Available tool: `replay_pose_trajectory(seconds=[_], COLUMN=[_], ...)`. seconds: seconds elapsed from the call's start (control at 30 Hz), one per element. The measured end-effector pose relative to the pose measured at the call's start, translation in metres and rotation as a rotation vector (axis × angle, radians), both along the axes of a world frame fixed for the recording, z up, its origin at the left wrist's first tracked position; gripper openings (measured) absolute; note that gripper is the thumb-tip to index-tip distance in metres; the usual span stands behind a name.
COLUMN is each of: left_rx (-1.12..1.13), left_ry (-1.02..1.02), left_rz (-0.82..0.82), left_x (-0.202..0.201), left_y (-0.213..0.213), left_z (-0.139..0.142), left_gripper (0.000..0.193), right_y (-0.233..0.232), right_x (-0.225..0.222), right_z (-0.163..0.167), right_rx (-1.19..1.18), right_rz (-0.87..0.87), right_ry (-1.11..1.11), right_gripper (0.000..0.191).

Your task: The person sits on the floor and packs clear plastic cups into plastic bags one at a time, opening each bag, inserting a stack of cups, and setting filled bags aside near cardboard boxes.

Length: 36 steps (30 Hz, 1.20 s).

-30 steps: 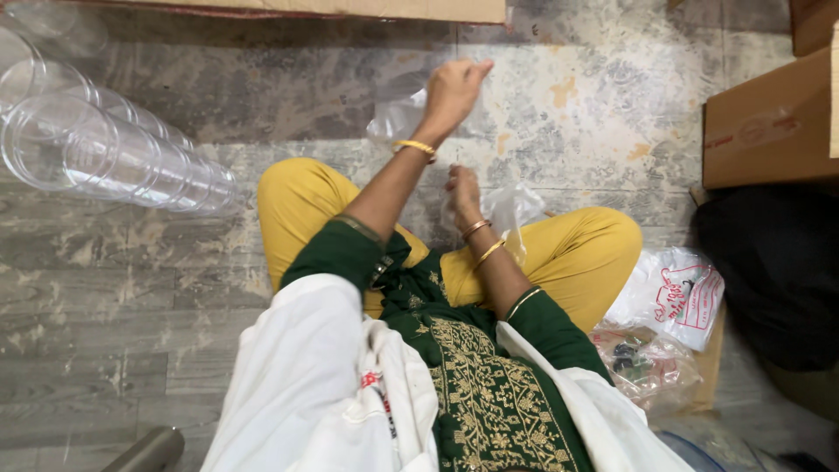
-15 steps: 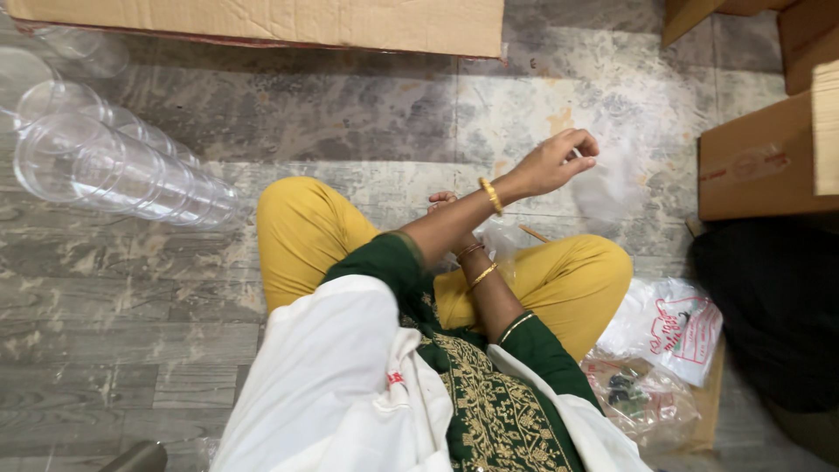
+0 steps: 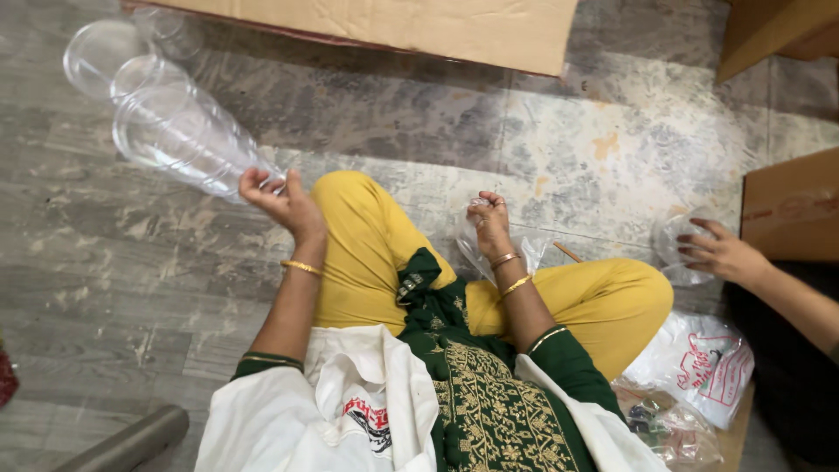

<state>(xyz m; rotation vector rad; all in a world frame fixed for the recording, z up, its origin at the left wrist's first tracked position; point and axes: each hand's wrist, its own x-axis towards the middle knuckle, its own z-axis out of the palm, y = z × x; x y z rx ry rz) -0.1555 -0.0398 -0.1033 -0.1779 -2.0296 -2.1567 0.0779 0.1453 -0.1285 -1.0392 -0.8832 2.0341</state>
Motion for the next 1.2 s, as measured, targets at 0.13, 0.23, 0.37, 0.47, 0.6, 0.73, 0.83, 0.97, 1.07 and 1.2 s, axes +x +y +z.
replay_pose_trajectory(seconds=[0.13, 0.23, 0.37, 0.47, 0.6, 0.73, 0.83, 0.97, 1.07, 1.2], left_rx=[-0.248, -0.305, -0.392, -0.408, -0.348, -0.343, -0.353, -0.411, -0.528, -0.548], left_ry=[0.098, -0.073, 0.121, 0.141, 0.175, 0.181, 0.174, 0.132, 0.155, 0.140], left_rz=[0.224, 0.288, 0.237, 0.185, 0.155, 0.123, 0.112, 0.074, 0.066, 0.087], left_x=[-0.013, -0.027, -0.038, -0.037, -0.037, -0.040, -0.042, -0.043, -0.044, -0.044], left_y=[-0.029, -0.031, -0.026, -0.025, -0.026, -0.027, -0.028, -0.028, -0.029, -0.028], left_z=[-0.011, -0.008, -0.005, -0.006, -0.011, -0.014, -0.016, -0.016, -0.017, -0.019], left_gripper=[0.099, 0.122, 0.136, 0.136, 0.139, 0.141, 0.141, 0.141, 0.144, 0.143], right_y=[0.002, 0.003, 0.004, 0.003, 0.001, 0.000, 0.001, 0.001, 0.001, 0.002], right_x=[0.007, 0.011, 0.016, 0.019, 0.019, 0.018, 0.018, 0.018, 0.017, 0.017], right_z=[0.001, 0.002, 0.005, 0.008, 0.009, 0.008, 0.005, 0.002, 0.000, -0.002], right_rx=[-0.063, -0.061, 0.018, 0.071, 0.069, 0.092, 0.080, 0.053, 0.044, 0.059], right_rz=[0.113, 0.081, 0.093, 0.105, 0.128, 0.113, 0.127, 0.131, 0.131, 0.131], right_ry=[-0.032, -0.015, -0.016, -0.060, -0.132, -0.127, -0.152, -0.164, -0.157, -0.153], right_gripper=[0.020, 0.009, 0.010, 0.011, 0.010, 0.009, 0.007, 0.006, 0.007, 0.007])
